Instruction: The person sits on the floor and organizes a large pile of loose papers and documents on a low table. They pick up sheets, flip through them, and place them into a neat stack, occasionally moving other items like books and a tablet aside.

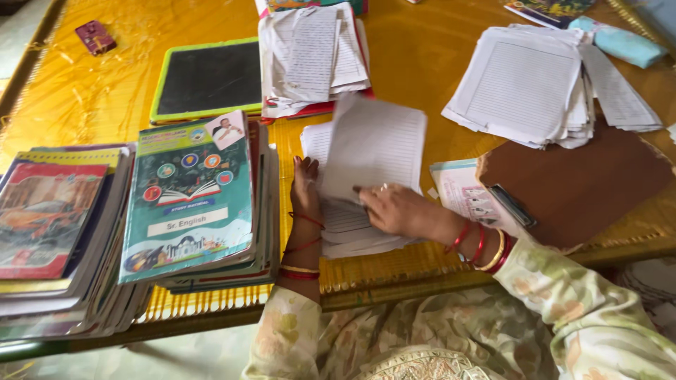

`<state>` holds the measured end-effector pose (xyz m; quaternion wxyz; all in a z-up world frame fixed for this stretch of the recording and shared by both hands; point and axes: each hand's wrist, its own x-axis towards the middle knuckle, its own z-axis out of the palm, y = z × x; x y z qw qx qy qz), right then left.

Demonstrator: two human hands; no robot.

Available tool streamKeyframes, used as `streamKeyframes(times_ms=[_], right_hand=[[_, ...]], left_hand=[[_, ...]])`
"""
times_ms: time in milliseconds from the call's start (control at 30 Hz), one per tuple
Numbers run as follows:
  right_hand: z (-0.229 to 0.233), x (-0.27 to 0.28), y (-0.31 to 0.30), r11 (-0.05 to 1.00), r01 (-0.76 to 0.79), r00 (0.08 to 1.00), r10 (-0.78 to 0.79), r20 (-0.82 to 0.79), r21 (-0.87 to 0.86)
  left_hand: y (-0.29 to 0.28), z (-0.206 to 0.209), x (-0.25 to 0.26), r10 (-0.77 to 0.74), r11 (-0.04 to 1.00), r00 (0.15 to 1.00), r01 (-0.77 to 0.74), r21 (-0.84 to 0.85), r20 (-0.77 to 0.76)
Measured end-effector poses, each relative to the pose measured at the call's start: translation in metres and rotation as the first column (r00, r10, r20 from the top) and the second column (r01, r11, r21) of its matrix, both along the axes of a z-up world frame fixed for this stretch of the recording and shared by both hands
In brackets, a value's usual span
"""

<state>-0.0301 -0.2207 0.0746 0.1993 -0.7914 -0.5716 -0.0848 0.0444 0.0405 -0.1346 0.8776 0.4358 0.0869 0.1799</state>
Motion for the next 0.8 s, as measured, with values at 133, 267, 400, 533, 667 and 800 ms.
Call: streamKeyframes(times_ms=[133,267,400,533,667,800], right_hand=[[-0.009,-0.013,-0.002,0.984,-0.011,0.991,-0.014,-0.136,-0.178],[-0.004,-0.016,-0.008,0.973,-0.021,0.991,-0.010,-0.130,-0.230],[0.002,-0.022,-0.013,0.958,0.001,0.987,-0.047,-0.155,-0.287],[0.003,-0.020,-0.019,0.966,-0.041,0.991,0.006,-0.137,-0.256],[-0.001,-0.016,-0.023,0.976,-0.013,0.996,-0.007,-0.089,-0.219],[-0.011,-0.017,-0.023,0.995,-0.007,0.998,0.001,-0.070,-0.097]], left_hand=[[0.017,0.007,-0.007,-0.073,0.997,0.993,0.070,-0.037,-0.089],[0.004,0.027,-0.019,-0.034,0.985,0.998,0.042,0.167,-0.047],[-0.009,0.061,-0.028,0.155,0.870,0.978,-0.067,0.488,-0.142],[-0.027,0.087,-0.047,0.255,0.611,0.959,-0.060,0.790,-0.124],[-0.042,0.098,-0.057,0.269,0.326,0.963,-0.073,0.943,-0.018],[-0.049,0.119,-0.070,0.171,-0.002,0.980,0.102,0.995,-0.100]])
